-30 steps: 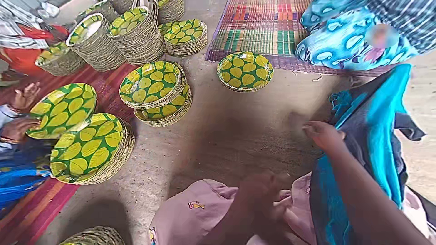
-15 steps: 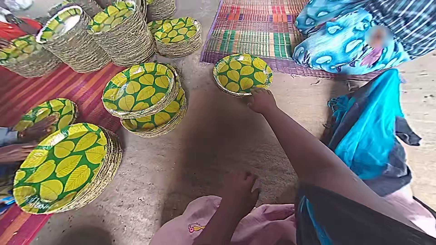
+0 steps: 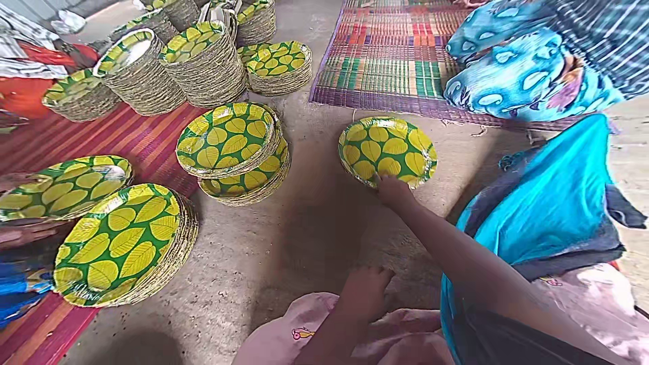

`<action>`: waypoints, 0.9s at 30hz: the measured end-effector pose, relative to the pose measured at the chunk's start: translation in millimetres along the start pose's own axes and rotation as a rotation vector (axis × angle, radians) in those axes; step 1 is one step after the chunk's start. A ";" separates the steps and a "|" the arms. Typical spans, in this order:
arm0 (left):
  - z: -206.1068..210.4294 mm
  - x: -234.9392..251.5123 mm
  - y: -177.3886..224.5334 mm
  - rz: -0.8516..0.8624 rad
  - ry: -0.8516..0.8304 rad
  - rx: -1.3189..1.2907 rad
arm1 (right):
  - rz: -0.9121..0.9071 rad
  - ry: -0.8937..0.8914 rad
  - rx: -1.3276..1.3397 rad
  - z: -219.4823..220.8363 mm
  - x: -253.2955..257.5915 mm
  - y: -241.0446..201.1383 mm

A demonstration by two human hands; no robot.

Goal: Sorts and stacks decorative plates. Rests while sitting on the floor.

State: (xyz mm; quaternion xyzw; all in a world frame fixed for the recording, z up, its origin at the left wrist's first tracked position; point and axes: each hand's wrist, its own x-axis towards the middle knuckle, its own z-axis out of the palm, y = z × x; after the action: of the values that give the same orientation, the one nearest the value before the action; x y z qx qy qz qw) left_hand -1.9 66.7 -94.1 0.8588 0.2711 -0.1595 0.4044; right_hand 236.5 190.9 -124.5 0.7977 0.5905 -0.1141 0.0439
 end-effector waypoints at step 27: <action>52.8 -3.6 -3.9 -0.446 0.197 0.282 | -0.219 -0.017 0.207 32.6 -208.8 96.0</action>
State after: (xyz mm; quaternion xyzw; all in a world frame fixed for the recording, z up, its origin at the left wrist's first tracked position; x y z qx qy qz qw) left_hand -10.0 26.3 -127.5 0.8371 0.4664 -0.1965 0.2074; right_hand 265.9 -39.1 -113.5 0.7278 0.6586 -0.1854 -0.0462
